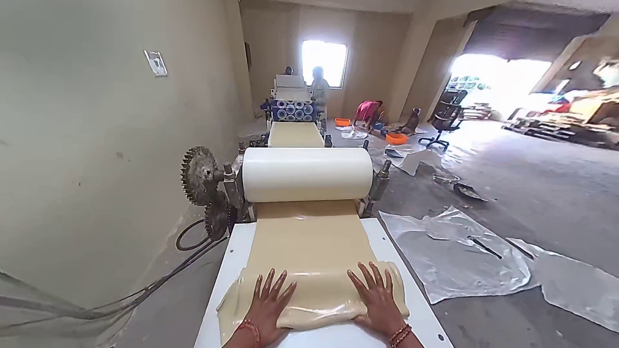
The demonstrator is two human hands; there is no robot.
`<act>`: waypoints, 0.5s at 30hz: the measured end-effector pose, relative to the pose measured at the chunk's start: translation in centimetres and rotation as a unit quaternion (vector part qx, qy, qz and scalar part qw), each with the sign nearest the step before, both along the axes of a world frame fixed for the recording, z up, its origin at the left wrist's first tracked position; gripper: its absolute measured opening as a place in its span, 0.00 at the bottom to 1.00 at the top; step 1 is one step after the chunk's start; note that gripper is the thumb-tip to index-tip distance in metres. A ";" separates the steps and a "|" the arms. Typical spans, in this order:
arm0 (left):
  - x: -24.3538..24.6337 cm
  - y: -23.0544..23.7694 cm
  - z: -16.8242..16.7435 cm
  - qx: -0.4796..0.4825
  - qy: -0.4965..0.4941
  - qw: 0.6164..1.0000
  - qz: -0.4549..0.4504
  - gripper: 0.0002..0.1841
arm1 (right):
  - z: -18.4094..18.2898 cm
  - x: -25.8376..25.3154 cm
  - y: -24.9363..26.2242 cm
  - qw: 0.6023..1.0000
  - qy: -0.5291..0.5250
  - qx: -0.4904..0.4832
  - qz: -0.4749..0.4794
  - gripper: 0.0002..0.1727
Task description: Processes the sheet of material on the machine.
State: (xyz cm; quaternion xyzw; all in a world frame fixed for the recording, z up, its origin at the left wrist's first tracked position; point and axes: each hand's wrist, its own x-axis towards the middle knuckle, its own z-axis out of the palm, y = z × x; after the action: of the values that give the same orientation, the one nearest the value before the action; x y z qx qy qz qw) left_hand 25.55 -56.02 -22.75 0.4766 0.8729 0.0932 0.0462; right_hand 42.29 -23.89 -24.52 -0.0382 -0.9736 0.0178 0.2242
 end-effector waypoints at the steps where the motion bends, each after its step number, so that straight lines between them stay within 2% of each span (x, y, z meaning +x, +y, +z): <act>1: -0.1 0.3 0.2 -0.006 -0.003 1.000 0.005 0.56 | 0.0 -0.4 0.1 1.000 0.003 0.001 -0.004 0.68; 15: -1.5 2.4 -0.9 0.040 0.052 0.997 0.029 0.58 | 0.2 -3.4 1.7 1.000 0.014 0.007 -0.025 0.69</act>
State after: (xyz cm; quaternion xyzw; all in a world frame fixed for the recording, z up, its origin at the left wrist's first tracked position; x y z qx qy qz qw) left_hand 24.01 -53.60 -23.62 0.4571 0.8830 0.1046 -0.0208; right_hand 38.88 -22.15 -24.37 -0.0611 -0.9692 0.0060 0.2386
